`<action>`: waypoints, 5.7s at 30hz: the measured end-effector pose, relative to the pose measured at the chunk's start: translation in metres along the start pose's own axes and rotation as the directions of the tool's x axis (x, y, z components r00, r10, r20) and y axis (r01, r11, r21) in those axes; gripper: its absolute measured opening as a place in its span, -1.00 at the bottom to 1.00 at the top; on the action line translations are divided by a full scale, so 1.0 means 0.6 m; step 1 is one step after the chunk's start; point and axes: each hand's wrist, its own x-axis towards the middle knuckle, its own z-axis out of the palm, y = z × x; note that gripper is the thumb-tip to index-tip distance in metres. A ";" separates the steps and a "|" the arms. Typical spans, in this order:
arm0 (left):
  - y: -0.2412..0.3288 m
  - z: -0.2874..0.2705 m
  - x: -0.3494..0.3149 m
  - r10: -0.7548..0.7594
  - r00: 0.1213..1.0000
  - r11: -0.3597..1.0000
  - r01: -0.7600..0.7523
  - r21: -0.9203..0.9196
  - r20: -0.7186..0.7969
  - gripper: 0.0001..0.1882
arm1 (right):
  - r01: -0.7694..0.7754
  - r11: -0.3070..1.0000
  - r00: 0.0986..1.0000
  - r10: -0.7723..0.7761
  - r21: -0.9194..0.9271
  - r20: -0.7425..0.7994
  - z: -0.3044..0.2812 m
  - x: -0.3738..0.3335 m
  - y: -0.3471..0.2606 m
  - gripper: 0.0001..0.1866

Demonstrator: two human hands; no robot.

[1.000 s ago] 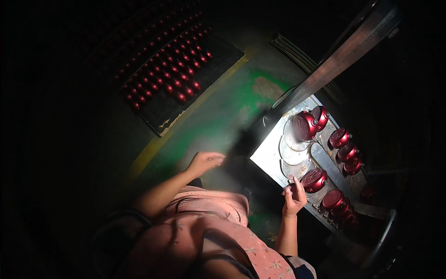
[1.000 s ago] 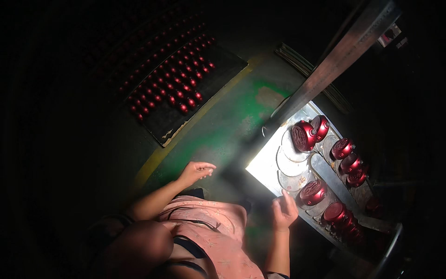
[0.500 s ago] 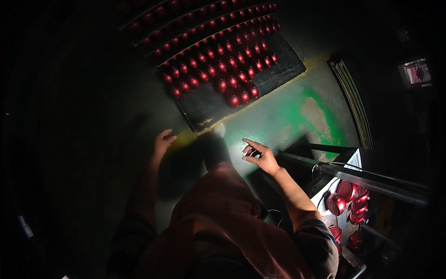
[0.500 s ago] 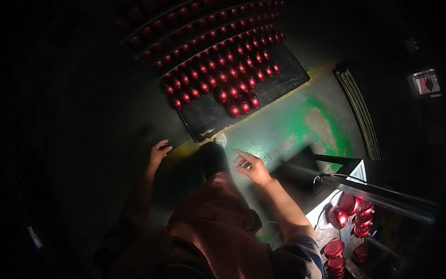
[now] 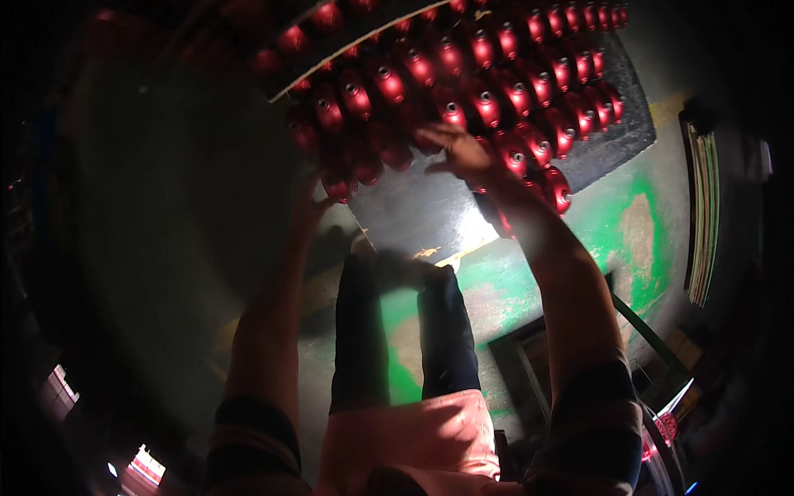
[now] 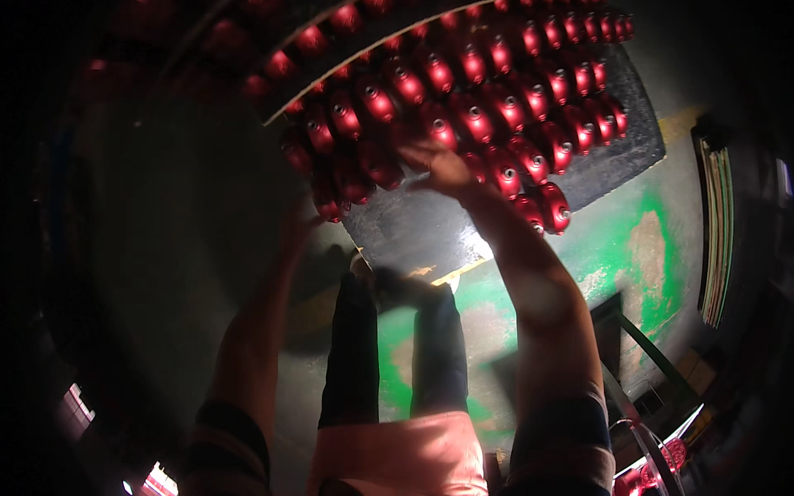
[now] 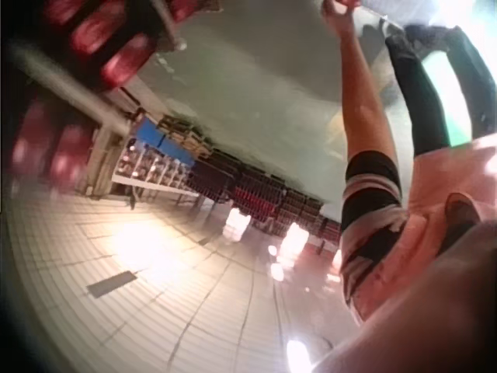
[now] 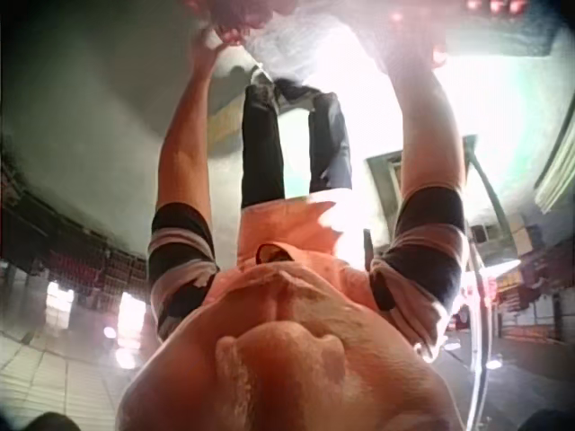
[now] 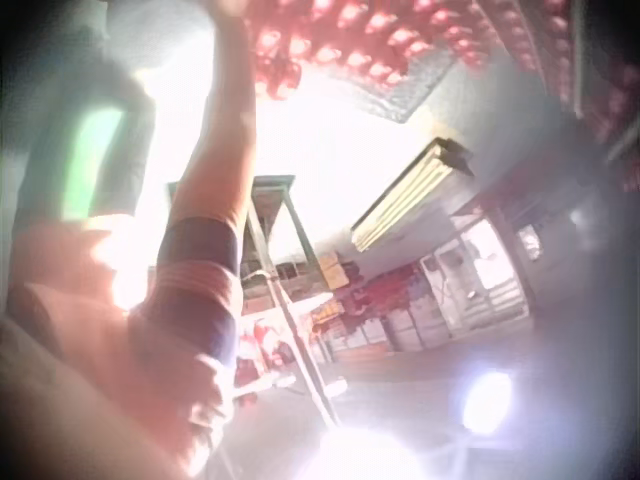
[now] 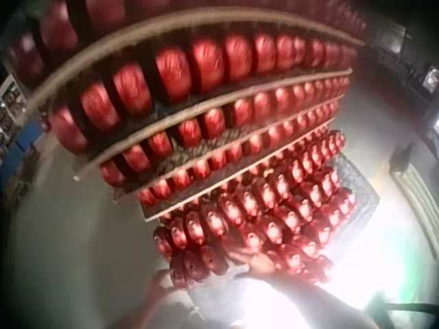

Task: The person repeatedly picks up red plastic containers from a metal tray and places them onto a black pallet. The person also uses a manual pallet jack to move a stack of pallets within the warehouse.

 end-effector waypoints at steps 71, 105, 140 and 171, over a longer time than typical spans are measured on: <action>1.213 -0.230 -0.770 0.719 0.239 0.671 -0.484 -0.562 0.653 -0.75 | -0.456 0.430 -0.642 0.448 0.779 -0.623 0.050 -1.705 -1.315 -0.72; 2.085 0.748 -1.459 0.769 0.206 0.605 -0.539 -0.586 0.605 -0.70 | -0.286 0.542 -0.737 0.403 0.790 -0.543 -0.146 -2.746 -1.093 -0.53; 1.813 0.594 -1.535 0.681 0.329 0.723 -0.160 -0.672 0.654 -0.57 | -0.144 0.889 -0.483 0.320 0.434 -0.815 -0.153 -2.617 -0.812 -0.63; 0.886 0.120 -1.364 -0.103 0.817 0.909 0.309 -0.281 0.568 -0.81 | 0.115 0.827 0.291 0.502 0.551 -0.814 0.027 -1.800 -0.889 -0.54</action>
